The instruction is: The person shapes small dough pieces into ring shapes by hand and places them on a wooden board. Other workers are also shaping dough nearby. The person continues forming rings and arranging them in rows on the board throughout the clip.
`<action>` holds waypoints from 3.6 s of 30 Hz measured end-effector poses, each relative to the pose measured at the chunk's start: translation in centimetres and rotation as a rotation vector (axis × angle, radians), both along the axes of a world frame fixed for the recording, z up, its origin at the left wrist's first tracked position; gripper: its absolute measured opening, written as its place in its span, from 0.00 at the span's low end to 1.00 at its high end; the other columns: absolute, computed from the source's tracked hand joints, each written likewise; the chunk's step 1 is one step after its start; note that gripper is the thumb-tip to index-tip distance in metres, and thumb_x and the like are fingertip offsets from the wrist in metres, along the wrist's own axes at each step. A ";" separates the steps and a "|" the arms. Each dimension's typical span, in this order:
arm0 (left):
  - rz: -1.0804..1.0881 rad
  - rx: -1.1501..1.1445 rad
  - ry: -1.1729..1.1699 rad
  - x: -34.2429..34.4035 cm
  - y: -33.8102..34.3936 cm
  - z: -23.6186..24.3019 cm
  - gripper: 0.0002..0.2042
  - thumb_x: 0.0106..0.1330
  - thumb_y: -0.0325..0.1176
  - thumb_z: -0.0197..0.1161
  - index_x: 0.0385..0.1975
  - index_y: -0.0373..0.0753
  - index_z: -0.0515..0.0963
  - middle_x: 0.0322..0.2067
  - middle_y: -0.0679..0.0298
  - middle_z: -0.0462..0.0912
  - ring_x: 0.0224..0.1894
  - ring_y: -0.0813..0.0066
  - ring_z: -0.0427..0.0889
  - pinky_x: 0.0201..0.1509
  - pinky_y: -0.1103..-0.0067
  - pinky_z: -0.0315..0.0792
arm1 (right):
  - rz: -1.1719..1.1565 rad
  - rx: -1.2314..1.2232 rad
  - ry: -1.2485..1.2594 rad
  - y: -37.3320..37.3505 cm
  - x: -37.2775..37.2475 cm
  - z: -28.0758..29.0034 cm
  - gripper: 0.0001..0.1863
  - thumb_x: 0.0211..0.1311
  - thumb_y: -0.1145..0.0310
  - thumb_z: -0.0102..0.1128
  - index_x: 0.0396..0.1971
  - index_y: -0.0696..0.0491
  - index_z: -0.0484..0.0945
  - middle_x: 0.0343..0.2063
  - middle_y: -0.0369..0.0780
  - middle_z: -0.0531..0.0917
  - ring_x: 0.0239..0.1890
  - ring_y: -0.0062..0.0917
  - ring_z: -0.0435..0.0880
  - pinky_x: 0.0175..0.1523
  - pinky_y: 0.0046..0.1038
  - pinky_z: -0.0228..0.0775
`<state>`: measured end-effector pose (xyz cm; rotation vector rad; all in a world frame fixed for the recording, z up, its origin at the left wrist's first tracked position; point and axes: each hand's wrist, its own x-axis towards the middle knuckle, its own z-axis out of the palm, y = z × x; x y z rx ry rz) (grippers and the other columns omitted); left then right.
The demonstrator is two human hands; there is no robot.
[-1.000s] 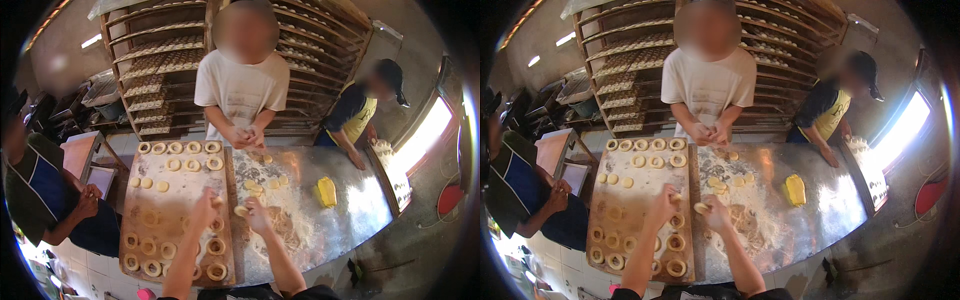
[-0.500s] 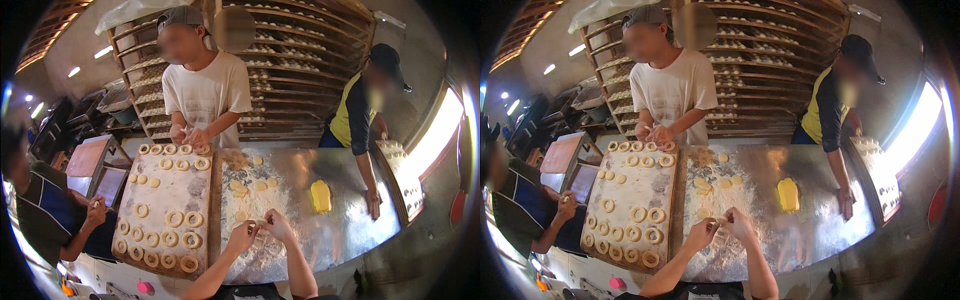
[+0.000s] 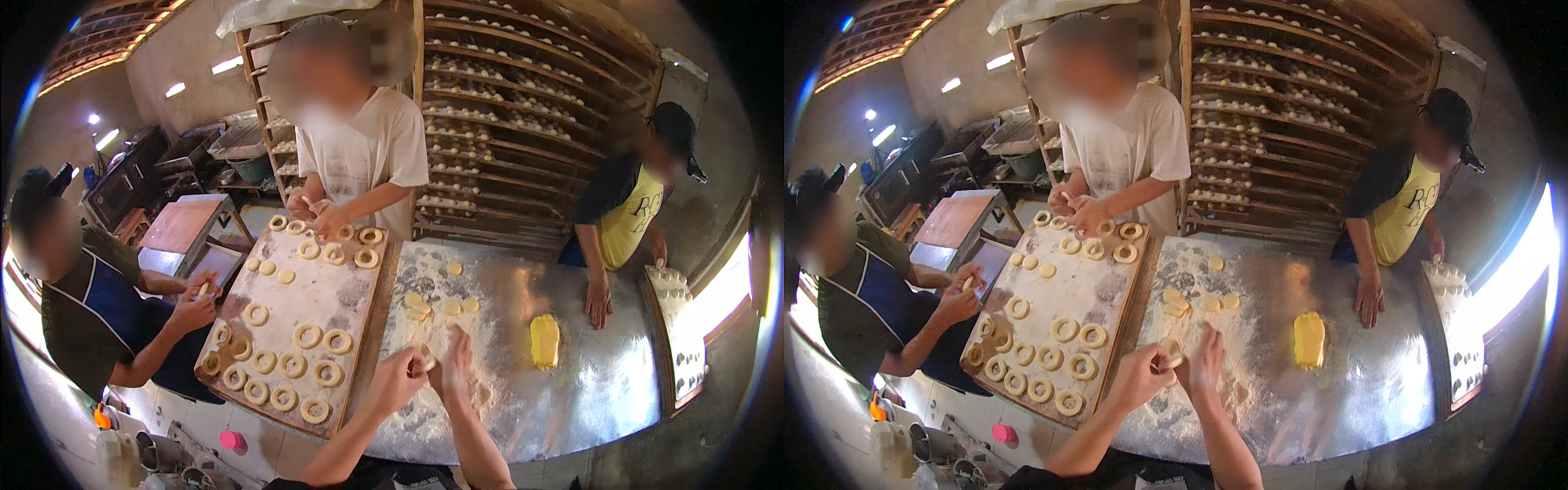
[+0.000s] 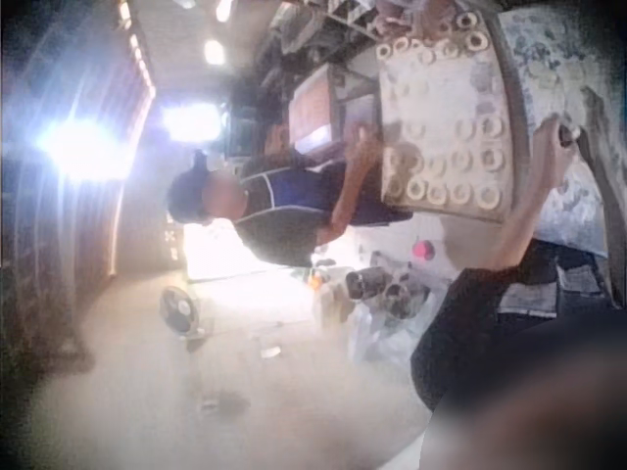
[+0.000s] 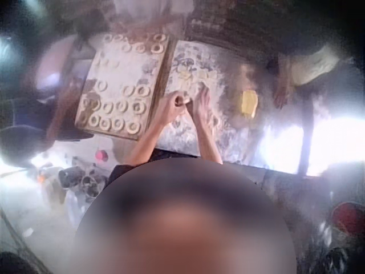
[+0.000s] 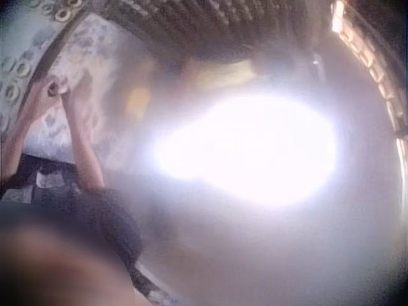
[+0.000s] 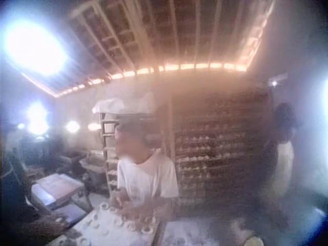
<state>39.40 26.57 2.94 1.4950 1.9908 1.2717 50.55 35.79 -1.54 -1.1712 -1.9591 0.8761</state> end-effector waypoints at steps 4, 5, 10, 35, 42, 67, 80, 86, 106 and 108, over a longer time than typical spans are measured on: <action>0.243 0.030 0.057 -0.5 -0.6 -1.7 0.21 0.57 0.13 0.57 0.51 0.36 0.69 0.42 0.48 0.75 0.43 0.51 0.76 0.45 0.66 0.72 | 0.291 -0.422 0.421 -0.1 -2.1 -0.9 0.40 0.49 0.75 0.70 0.65 0.55 0.61 0.56 0.45 0.74 0.57 0.36 0.76 0.64 0.38 0.67; 0.260 0.302 0.215 -1.0 -0.7 -2.1 0.28 0.56 0.09 0.50 0.58 0.37 0.63 0.47 0.46 0.72 0.48 0.53 0.73 0.50 0.66 0.70 | 0.482 -0.612 0.571 -0.1 -1.7 -0.8 0.38 0.51 0.76 0.68 0.64 0.55 0.62 0.54 0.45 0.75 0.57 0.37 0.77 0.64 0.38 0.67; -0.163 0.384 -0.689 -3.6 -3.0 -3.4 0.23 0.61 0.18 0.53 0.57 0.36 0.64 0.43 0.56 0.75 0.44 0.64 0.77 0.51 0.68 0.72 | 0.763 -1.327 1.194 -0.5 -2.0 0.9 0.28 0.62 0.67 0.62 0.62 0.53 0.68 0.36 0.43 0.84 0.51 0.36 0.81 0.63 0.37 0.66; -0.061 0.212 0.012 -21.1 -3.1 -4.5 0.09 0.76 0.35 0.48 0.50 0.42 0.69 0.24 0.51 0.82 0.28 0.46 0.84 0.28 0.60 0.75 | 0.677 -0.196 0.602 -4.2 -20.9 -1.4 0.47 0.64 0.24 0.37 0.62 0.55 0.60 0.44 0.46 0.80 0.30 0.23 0.77 0.40 0.26 0.71; -0.001 0.053 -0.014 -24.5 -1.6 -4.8 0.09 0.76 0.39 0.48 0.50 0.44 0.68 0.18 0.49 0.79 0.21 0.40 0.80 0.23 0.51 0.70 | 0.494 -0.079 0.487 -3.5 -23.4 -0.4 0.36 0.69 0.33 0.44 0.61 0.48 0.63 0.28 0.37 0.77 0.23 0.17 0.73 0.30 0.20 0.66; 0.048 -0.306 0.135 -28.0 8.2 -8.2 0.34 0.70 0.49 0.56 0.71 0.39 0.57 0.55 0.39 0.71 0.57 0.38 0.74 0.58 0.45 0.67 | -0.102 -0.434 -0.248 4.0 -23.1 -2.2 0.48 0.61 0.51 0.64 0.74 0.50 0.47 0.56 0.58 0.75 0.64 0.48 0.72 0.68 0.44 0.63; -0.091 -0.578 0.332 -26.2 6.4 -6.7 0.40 0.59 0.37 0.70 0.72 0.50 0.58 0.61 0.48 0.67 0.64 0.45 0.67 0.61 0.47 0.65 | 0.189 -0.382 -0.290 2.8 -19.1 -2.9 0.53 0.62 0.57 0.67 0.76 0.40 0.36 0.60 0.56 0.75 0.56 0.48 0.81 0.61 0.45 0.72; 0.022 -0.566 0.401 -24.5 6.2 -6.9 0.39 0.60 0.40 0.69 0.72 0.51 0.59 0.61 0.50 0.68 0.65 0.48 0.67 0.63 0.48 0.65 | -0.052 -0.258 -0.302 1.9 -6.4 -4.4 0.24 0.65 0.56 0.64 0.59 0.46 0.73 0.49 0.48 0.83 0.48 0.40 0.86 0.52 0.38 0.77; -0.120 -0.196 -0.678 -1.6 0.2 -0.6 0.16 0.66 0.33 0.70 0.49 0.30 0.80 0.39 0.57 0.87 0.41 0.73 0.87 0.44 0.80 0.79 | 0.414 -0.599 0.344 1.5 3.8 2.8 0.23 0.62 0.76 0.65 0.56 0.59 0.69 0.38 0.42 0.84 0.39 0.23 0.82 0.45 0.27 0.76; -0.145 -0.175 -0.704 -0.7 -0.3 1.1 0.16 0.66 0.32 0.71 0.48 0.29 0.80 0.39 0.61 0.87 0.41 0.78 0.86 0.43 0.83 0.79 | 0.449 -0.551 0.388 0.8 4.9 3.9 0.27 0.61 0.79 0.64 0.59 0.58 0.65 0.39 0.42 0.84 0.40 0.23 0.83 0.45 0.27 0.76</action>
